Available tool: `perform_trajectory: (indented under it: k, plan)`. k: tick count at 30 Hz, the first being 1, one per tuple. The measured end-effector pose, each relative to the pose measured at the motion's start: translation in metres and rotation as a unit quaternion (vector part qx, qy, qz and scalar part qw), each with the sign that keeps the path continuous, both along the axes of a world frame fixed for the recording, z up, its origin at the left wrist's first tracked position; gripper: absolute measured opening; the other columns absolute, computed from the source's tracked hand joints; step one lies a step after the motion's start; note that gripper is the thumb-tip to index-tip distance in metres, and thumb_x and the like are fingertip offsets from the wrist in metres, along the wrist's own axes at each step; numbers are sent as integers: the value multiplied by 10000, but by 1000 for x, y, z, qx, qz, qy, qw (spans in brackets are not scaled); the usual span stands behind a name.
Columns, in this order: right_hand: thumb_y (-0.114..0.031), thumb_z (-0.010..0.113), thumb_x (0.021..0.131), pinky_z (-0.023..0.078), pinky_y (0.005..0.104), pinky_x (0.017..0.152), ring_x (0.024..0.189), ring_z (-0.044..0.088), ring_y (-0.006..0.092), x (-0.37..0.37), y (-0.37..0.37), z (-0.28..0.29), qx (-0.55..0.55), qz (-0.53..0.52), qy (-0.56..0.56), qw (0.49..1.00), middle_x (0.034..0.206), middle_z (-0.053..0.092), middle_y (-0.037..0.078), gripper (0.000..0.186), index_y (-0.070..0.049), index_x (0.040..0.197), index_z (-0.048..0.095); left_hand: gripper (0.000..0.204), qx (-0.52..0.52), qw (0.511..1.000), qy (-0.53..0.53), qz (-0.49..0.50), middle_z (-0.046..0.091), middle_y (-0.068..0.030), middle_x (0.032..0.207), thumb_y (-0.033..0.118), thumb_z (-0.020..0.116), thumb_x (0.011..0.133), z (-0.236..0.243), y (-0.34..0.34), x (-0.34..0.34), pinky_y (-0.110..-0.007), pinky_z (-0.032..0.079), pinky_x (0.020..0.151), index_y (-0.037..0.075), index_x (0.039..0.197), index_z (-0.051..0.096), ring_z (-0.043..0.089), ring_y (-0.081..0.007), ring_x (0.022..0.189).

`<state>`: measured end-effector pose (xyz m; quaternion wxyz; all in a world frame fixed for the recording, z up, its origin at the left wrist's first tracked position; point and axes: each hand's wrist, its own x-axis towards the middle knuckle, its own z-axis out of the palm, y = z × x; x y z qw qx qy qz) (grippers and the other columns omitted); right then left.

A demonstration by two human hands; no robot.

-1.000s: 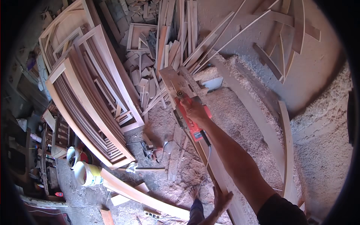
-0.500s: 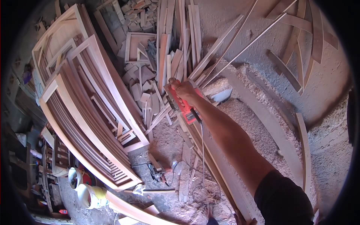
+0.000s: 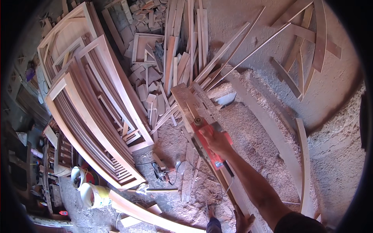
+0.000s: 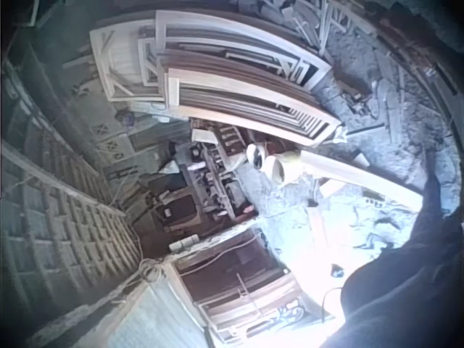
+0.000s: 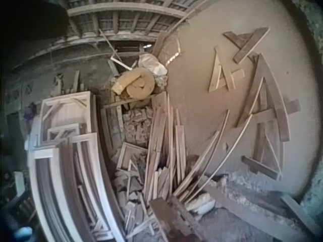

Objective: The person selects a long wooden plank from a stack, measures it with a tape measure, and marks it with a pencil. They then use a red circular saw to cut the plank into smaller pieces, repeating the measuring and cutting process for several boards.

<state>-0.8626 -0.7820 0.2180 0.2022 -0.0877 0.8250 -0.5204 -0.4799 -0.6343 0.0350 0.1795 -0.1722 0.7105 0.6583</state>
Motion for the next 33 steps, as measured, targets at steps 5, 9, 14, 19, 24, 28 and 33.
perform_trajectory:
  k: [5,9,14,19,24,28,33]
  plan:
    - [-541,506,975,370,304,334,362,460,122,-99,-43,-9,-80,-38,-22,996,535,469,22,507,-48,1067,581,1015,-170,978,120,36,155,-418,1492,283,698,855,1,17,11,-479,468,987,-5,1525,-7,418,-523,1264]
    - [-548,464,973,426,372,360,388,513,172,-178,-91,-12,-94,-31,-34,995,548,549,65,475,-125,1127,616,1032,-97,988,116,44,152,-416,1494,280,705,839,27,-10,-26,-497,395,1029,-24,1516,-14,363,-538,1290]
    - [-542,485,965,381,356,330,364,436,149,-206,-112,-4,-132,-23,-70,989,510,463,31,418,-160,1064,624,1054,-74,989,116,54,149,-413,1496,276,712,820,38,-20,-45,-519,303,1083,-48,1504,-22,294,-558,1323]
    - [-521,460,990,359,313,319,362,461,153,-155,-71,-2,-105,-29,-61,992,512,473,27,442,-110,1120,555,1075,-54,990,120,44,146,-410,1497,271,720,801,39,-20,-40,-541,212,1136,-71,1491,-30,224,-577,1355]
    - [-598,460,962,438,350,401,443,555,181,-35,8,-5,-46,-22,-41,998,613,569,66,564,-94,1205,528,1070,-76,985,146,54,244,-383,1428,257,736,763,34,-6,-16,-555,233,1118,-75,1485,18,274,-554,1312]
    - [-642,433,948,525,462,631,750,679,370,86,76,-2,39,-6,15,999,936,664,221,668,-83,1309,500,1067,-59,991,114,43,256,-369,1441,246,736,759,44,-12,-24,-563,238,1122,-78,1489,28,296,-545,1311]
    - [-570,440,964,520,444,648,741,679,351,197,129,-3,56,-27,23,998,766,647,181,596,-81,1285,550,866,-224,946,230,-44,339,-337,1365,208,714,766,16,-9,-12,-590,329,1008,-34,1436,222,378,-525,1199]
